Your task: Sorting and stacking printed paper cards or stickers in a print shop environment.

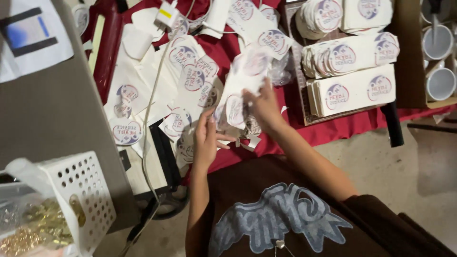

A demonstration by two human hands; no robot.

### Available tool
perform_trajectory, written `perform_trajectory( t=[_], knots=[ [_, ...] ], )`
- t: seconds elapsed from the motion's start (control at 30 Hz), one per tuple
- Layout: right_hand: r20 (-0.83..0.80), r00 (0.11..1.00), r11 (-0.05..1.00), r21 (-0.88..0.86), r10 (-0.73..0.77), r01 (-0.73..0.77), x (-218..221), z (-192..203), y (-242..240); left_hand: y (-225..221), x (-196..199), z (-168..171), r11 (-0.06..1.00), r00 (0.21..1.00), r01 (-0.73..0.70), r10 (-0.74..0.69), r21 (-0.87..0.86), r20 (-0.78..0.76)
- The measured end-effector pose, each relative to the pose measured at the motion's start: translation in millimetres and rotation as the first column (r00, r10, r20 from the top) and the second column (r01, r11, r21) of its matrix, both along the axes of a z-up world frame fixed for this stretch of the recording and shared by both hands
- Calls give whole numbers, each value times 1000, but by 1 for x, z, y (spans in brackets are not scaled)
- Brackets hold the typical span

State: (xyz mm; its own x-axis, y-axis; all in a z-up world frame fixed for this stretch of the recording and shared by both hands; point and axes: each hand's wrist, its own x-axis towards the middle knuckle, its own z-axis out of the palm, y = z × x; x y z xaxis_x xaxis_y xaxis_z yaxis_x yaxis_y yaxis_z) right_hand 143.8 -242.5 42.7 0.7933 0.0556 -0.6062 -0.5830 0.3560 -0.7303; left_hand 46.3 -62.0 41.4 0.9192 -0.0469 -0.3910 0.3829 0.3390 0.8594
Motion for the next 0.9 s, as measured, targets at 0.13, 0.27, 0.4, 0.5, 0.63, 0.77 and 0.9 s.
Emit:
perform_trajectory(
  t=[0.13, 0.27, 0.4, 0.5, 0.63, 0.77, 0.9],
  knots=[
    [263, 933, 956, -92, -247, 279, 22, -26, -134, 24, 2, 3, 967, 998, 39, -27, 250, -51],
    [613, 655, 782, -95, -442, 616, 46, -46, -293, 59, -2, -11, 872, 986, -155, 107, 465, 127],
    [708, 609, 579, -343, -357, 739, 90, -103, -365, 66, 3, -6, 786, 977, -207, 138, 582, 161],
    [450, 804, 345, -738, -389, 580, 90, -78, -324, 61, 6, -3, 766, 984, -174, 121, 618, 128],
    [322, 863, 272, -855, -390, 442, 93, -68, -296, 56, 7, 3, 703, 986, -165, 92, 692, 142],
    [110, 932, 51, -990, -346, 135, 86, -58, -278, 62, 8, 4, 591, 986, -153, 34, 792, 165],
    [7, 988, -308, -950, 157, 55, 81, -109, -329, 62, 16, 1, 590, 986, -142, 16, 795, 165]
  ],
)
